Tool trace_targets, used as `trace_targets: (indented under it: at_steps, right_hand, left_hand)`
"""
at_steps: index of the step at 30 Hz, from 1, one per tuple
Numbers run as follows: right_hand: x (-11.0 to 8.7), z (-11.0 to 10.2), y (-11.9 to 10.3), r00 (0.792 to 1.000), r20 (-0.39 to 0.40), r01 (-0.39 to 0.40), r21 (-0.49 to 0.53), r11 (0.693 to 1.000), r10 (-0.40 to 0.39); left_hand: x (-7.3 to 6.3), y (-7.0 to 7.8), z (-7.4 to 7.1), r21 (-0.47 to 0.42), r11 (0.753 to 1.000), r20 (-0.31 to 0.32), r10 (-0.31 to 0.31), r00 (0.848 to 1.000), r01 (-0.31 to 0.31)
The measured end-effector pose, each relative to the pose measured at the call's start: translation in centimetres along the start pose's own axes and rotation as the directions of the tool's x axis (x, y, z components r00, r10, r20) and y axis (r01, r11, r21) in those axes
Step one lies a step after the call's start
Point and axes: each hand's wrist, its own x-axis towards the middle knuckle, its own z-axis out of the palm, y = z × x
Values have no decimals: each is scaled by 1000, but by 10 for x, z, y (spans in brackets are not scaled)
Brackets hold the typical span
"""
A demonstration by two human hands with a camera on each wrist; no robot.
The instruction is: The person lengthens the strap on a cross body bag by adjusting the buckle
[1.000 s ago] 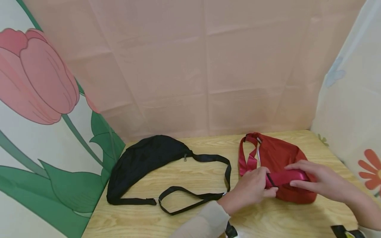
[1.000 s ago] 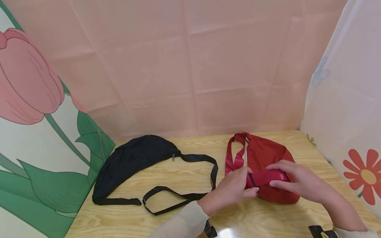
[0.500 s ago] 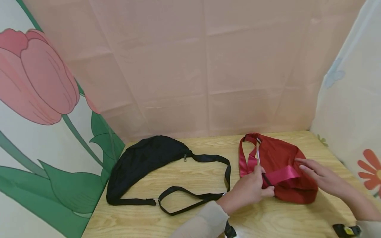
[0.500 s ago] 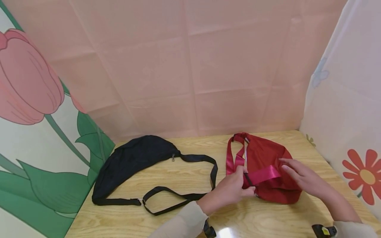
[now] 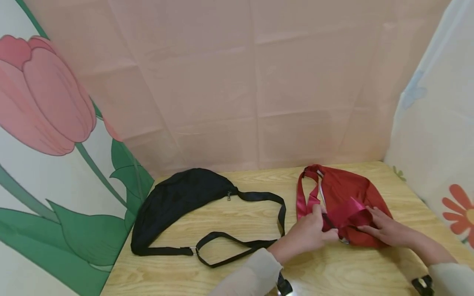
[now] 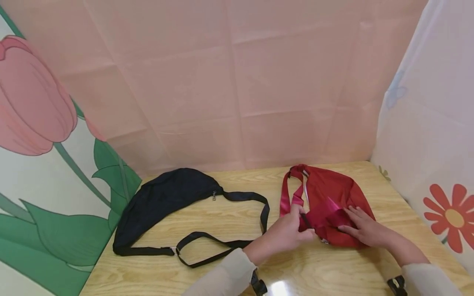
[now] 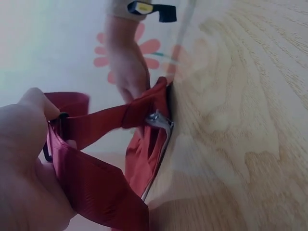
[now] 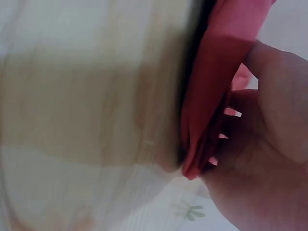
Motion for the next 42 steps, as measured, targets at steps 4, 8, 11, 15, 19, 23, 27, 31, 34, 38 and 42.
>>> trace_targets:
  at_steps: [4, 8, 11, 15, 19, 23, 27, 31, 34, 38, 42]
  right_hand:
    - [-2, 4, 15, 997, -40, 56, -120, 991, -61]
    - [-3, 4, 27, 991, -62, 107, -148, 983, -117]
    - [-1, 3, 28, 992, -63, 104, -145, 984, -114]
    - [4, 0, 26, 995, -64, 65, -153, 986, -75]
    - [7, -3, 28, 997, -63, 40, -154, 987, -50]
    - [6, -5, 35, 998, -40, 47, -149, 988, -54]
    - [7, -8, 40, 997, -28, 66, -146, 987, -70]
    - [6, -9, 44, 996, -32, 80, -152, 985, -86]
    - [7, -9, 46, 995, -37, 87, -150, 985, -94]
    - [7, -10, 48, 995, -28, 94, -129, 987, -98]
    - [8, -15, 47, 999, 3, 35, -89, 995, -35]
  left_hand:
    - [2, -2, -3, -2, 1000, -26, 11, 1000, -11]
    - [3, -4, -5, 7, 1000, -32, -5, 999, 5]
    - [2, -5, -6, -1, 1000, -27, -10, 1000, 10]
    - [1, -6, -6, -21, 1000, -19, 0, 1000, -1]
    - [0, -7, -7, -51, 999, -18, 2, 1000, -3]
    - [-1, -7, -11, -103, 995, -27, -10, 1000, 7]
    - [-1, -8, -13, -132, 991, -32, -7, 999, 3]
    - [0, -9, -14, -165, 986, -29, -5, 1000, 0]
    - [0, -10, -14, -182, 983, -28, 3, 1000, -8]
    - [0, -10, -13, -200, 980, -32, 13, 999, -19]
    - [0, -11, -12, -227, 974, -39, 10, 999, -19]
